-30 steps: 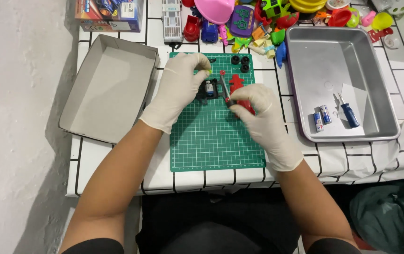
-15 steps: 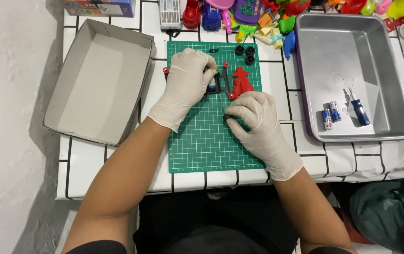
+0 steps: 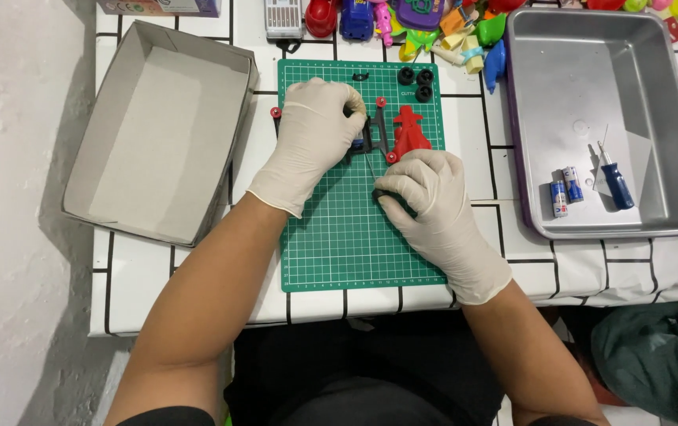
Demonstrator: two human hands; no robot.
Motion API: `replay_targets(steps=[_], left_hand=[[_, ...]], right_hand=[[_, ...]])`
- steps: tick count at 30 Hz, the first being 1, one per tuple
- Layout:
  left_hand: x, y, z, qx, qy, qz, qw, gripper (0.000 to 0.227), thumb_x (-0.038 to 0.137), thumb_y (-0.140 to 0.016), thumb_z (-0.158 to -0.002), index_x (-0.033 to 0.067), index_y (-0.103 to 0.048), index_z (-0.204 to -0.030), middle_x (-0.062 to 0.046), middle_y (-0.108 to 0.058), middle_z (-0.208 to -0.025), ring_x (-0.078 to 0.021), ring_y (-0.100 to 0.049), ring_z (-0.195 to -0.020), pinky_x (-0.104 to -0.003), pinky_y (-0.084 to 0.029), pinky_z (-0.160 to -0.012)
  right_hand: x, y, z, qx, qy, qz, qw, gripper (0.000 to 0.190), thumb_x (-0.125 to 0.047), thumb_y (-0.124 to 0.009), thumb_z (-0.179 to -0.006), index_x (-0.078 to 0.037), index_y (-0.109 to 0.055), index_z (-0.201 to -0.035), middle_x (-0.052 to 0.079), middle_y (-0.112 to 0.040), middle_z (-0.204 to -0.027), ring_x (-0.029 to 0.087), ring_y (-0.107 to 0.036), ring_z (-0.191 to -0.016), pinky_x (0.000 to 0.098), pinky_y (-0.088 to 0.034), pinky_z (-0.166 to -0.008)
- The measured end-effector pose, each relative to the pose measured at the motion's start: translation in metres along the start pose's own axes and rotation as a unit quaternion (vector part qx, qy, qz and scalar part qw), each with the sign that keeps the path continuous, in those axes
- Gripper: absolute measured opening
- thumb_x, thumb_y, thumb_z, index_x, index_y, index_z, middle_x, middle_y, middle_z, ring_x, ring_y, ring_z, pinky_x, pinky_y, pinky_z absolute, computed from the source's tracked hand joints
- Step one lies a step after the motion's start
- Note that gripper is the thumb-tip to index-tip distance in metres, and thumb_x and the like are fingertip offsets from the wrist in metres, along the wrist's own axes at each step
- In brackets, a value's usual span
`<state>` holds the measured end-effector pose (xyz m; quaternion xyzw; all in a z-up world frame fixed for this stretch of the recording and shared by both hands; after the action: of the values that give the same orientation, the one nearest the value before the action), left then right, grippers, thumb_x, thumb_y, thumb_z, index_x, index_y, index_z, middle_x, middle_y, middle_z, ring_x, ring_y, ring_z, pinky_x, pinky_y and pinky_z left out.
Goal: The person assembles a red toy car by attaching wheels to the chassis and securing the body. They use a screwdriver to tighten screws and place the finished car into a cardboard box.
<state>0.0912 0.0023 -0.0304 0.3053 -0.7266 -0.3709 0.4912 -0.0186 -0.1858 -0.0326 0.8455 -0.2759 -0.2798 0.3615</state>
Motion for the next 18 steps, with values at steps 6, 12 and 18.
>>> replay_targets(steps=[6,12,18], left_hand=[[0.005,0.001,-0.004,-0.033,0.030,0.023,0.999,0.017,0.020,-0.063,-0.079,0.0281,-0.072,-0.067,0.016,-0.075,-0.078,-0.0218,-0.060,-0.086,-0.047,-0.036,-0.096],[0.004,0.002,-0.005,-0.034,0.032,0.034,0.998,0.020,0.018,-0.063,-0.077,0.0279,-0.070,-0.061,0.017,-0.073,-0.067,-0.0191,-0.060,-0.080,-0.044,-0.039,-0.094],[0.006,0.008,-0.006,-0.038,0.048,0.073,0.995,0.019,0.016,-0.064,-0.075,0.0260,-0.070,-0.060,0.015,-0.071,-0.059,-0.0112,-0.066,-0.067,-0.042,-0.043,-0.094]], right_hand=[[-0.016,0.020,-0.018,0.017,0.082,0.000,0.996,0.020,0.000,-0.078,-0.088,-0.008,-0.068,-0.103,0.002,-0.068,-0.097,0.026,-0.062,-0.094,0.0426,-0.050,-0.080],[-0.014,0.016,-0.014,0.006,0.078,0.014,0.997,0.021,-0.003,-0.078,-0.088,-0.011,-0.068,-0.105,0.000,-0.068,-0.100,0.025,-0.062,-0.097,0.0434,-0.047,-0.084],[-0.019,0.016,-0.017,-0.005,0.072,0.051,0.996,0.021,-0.003,-0.078,-0.090,-0.012,-0.067,-0.105,-0.001,-0.066,-0.098,0.024,-0.061,-0.098,0.0426,-0.045,-0.084]])
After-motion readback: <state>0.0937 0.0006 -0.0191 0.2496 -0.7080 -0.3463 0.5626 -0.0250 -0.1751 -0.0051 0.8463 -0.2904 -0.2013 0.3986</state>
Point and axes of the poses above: each hand's wrist, its own z-axis away from the middle knuckle, its own y-axis out of the back of the hand, x = y × z, the point moved 2 cm from there along -z, towards the middle knuckle
